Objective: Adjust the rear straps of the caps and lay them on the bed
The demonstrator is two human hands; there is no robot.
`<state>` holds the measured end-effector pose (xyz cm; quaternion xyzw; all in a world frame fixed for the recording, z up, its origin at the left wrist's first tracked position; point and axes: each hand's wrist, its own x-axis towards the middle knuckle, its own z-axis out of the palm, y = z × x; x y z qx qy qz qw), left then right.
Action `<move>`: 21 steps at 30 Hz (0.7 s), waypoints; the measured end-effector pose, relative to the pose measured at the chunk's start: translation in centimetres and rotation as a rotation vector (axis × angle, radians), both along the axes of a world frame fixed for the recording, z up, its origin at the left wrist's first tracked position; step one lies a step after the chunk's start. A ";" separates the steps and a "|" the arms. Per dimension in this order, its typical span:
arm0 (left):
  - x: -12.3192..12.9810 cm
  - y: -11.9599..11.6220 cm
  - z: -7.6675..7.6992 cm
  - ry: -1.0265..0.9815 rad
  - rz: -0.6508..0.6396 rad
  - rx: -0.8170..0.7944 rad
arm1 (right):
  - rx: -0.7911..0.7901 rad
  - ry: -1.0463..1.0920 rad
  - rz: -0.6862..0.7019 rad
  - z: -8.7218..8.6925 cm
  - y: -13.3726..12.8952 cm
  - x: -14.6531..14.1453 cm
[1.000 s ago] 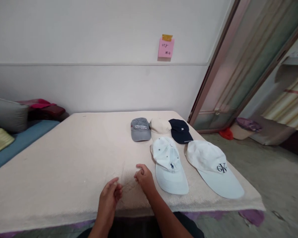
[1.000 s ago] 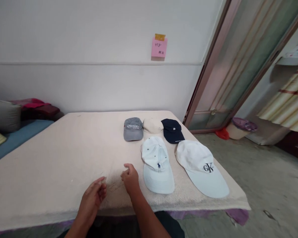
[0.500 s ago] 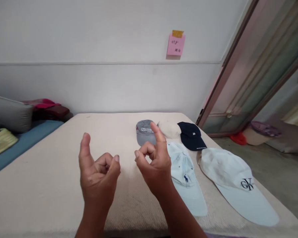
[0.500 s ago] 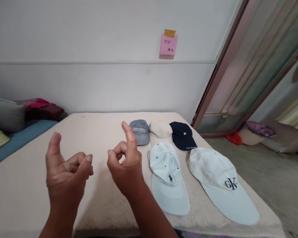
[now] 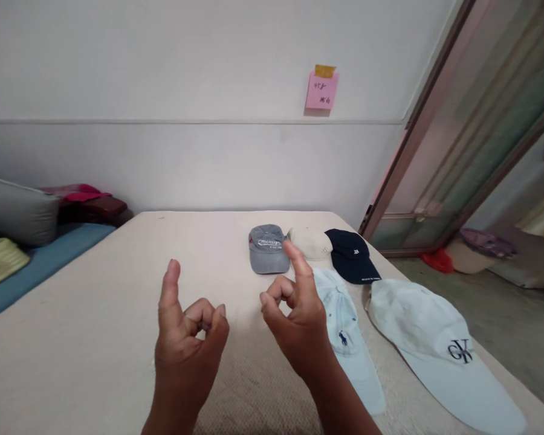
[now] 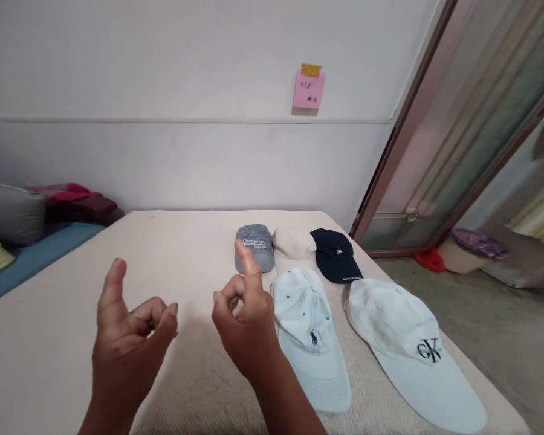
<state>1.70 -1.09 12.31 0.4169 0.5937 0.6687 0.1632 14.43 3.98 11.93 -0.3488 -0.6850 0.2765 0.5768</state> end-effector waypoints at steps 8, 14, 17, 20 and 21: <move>1.0 -0.4 0.3 -0.007 0.009 -0.003 | -0.008 0.035 0.033 0.5 -0.7 0.8; -1.1 0.4 -1.8 0.007 -0.067 -0.128 | -0.057 -0.035 0.055 -1.9 -0.1 0.4; -2.7 2.0 -4.9 0.092 -0.242 -0.319 | -0.165 -0.267 0.144 -5.8 1.5 -0.3; -3.4 3.5 -8.1 0.104 -0.337 -0.414 | -0.216 -0.471 0.059 -10.0 3.4 -0.5; -3.5 3.8 -8.9 0.106 -0.349 -0.438 | -0.202 -0.507 -0.020 -11.0 4.0 -0.4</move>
